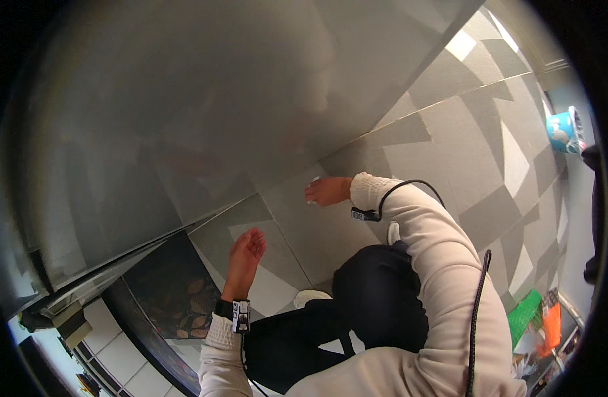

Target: The person moves items in a kitchen, including a cardboard box and a purple bag, then washes a cloth at the sink. They plug in an electric pot on the counter, open its lid, and wipe the floor near a washing machine with the wet cloth.

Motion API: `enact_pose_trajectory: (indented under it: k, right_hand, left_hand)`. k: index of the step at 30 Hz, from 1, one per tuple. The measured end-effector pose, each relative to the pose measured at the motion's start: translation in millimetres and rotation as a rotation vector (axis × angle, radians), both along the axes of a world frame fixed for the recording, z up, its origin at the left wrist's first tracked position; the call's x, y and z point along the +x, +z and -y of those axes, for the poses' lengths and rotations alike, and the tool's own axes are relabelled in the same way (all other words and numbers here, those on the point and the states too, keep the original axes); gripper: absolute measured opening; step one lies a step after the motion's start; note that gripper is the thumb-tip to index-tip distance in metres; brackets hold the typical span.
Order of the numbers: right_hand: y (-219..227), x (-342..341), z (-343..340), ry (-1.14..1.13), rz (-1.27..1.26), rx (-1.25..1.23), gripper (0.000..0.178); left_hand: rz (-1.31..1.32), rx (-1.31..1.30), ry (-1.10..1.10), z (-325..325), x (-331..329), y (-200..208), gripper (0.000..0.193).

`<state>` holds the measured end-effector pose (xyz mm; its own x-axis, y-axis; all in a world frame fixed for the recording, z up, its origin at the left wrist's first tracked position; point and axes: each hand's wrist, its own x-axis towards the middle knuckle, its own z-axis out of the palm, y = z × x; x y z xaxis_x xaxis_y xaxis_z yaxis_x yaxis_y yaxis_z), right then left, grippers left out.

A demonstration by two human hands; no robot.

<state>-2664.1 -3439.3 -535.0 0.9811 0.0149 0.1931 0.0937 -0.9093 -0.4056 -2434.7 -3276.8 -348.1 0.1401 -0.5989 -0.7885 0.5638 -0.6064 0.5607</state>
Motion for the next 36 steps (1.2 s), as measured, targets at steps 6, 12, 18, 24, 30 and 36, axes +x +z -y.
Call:
enact_pose_trajectory:
  k: [6, 12, 18, 24, 30, 36]
  right_hand:
    - [-50, 82, -24, 0.047, 0.229, -0.124, 0.014]
    - [-60, 53, -46, 0.026, -0.065, 0.068, 0.025]
    - [-47, -132, 38, -1.147, -0.125, 0.426, 0.019]
    - [-64, -68, -8, -1.139, -0.044, 0.39, 0.021]
    - [-42, 80, -24, -0.415, -0.198, 0.41, 0.054]
    - [-101, 80, -7, -0.437, -0.208, 0.188, 0.08]
  left_hand:
    - [0.087, -0.038, -0.05, 10, 1, 6, 0.028]
    - [0.098, -0.008, -0.057, -5, -6, 20, 0.027]
    - [0.039, -0.009, -0.026, 9, -15, 18, 0.028]
    - [0.048, -0.035, -0.093, 29, -28, 14, 0.027]
    - [0.115, -0.03, -0.099, 29, -35, 24, 0.026]
    - [0.162, -0.085, -0.222, 21, -33, 27, 0.03]
